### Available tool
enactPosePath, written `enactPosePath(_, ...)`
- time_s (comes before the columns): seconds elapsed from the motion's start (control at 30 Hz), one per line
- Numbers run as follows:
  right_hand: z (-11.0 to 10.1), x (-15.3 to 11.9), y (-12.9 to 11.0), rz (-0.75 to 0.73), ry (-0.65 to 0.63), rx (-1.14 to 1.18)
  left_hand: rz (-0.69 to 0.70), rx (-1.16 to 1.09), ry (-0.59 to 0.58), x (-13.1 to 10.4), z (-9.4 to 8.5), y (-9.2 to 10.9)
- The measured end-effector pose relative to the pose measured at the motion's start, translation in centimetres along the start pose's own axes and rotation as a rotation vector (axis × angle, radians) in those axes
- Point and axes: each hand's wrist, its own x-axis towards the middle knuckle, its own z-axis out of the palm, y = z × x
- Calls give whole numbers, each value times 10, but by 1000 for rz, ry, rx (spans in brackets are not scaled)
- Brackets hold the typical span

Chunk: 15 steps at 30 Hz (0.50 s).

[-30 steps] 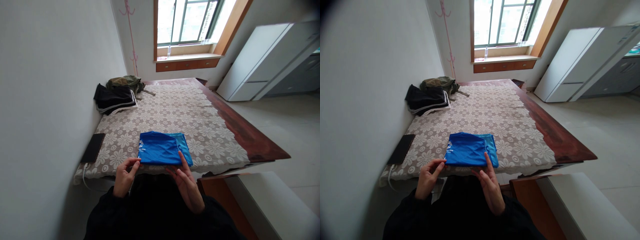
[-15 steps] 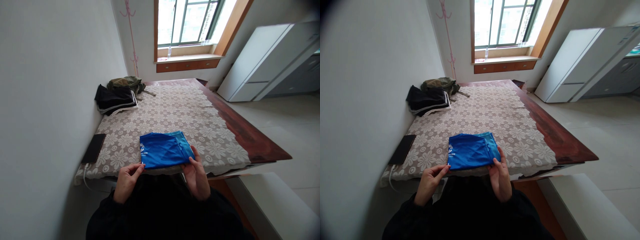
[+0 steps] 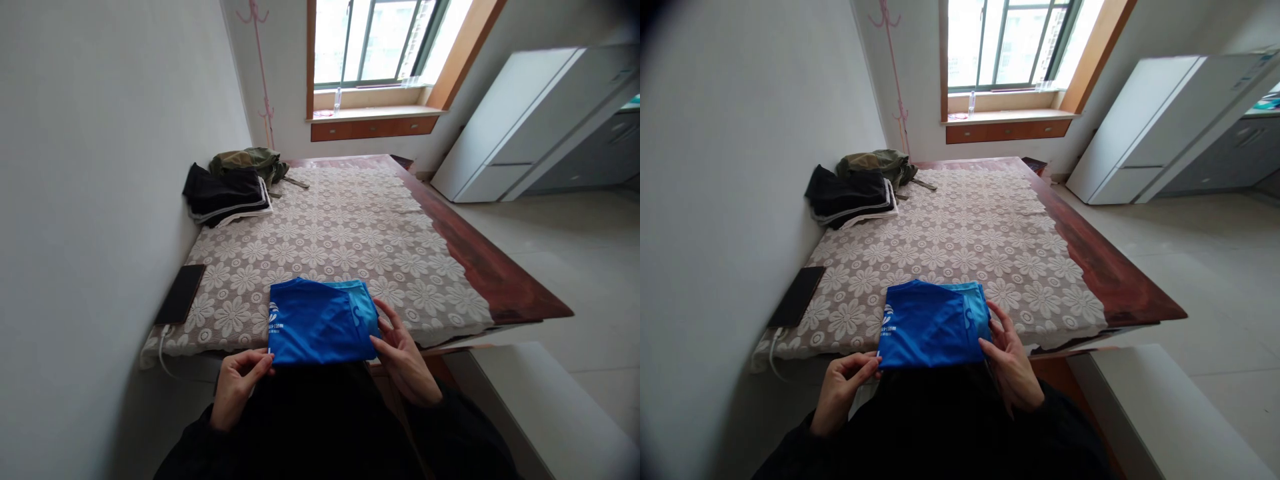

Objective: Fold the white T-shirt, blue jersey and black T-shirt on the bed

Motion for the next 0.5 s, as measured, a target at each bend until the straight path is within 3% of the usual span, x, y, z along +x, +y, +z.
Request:
enactPosePath(0.2, 0, -43, 44, -7, 283, 117, -37, -306, 128, -10, 11, -17)
enactPosePath(0.37, -4, -33, 59, 132, 152, 150, -128, -380, 165, -4, 28, -18)
enactPosePath(0.5, -9, -18, 57, 229, 41, 71, -120, -304, 96, -2, 23, -14)
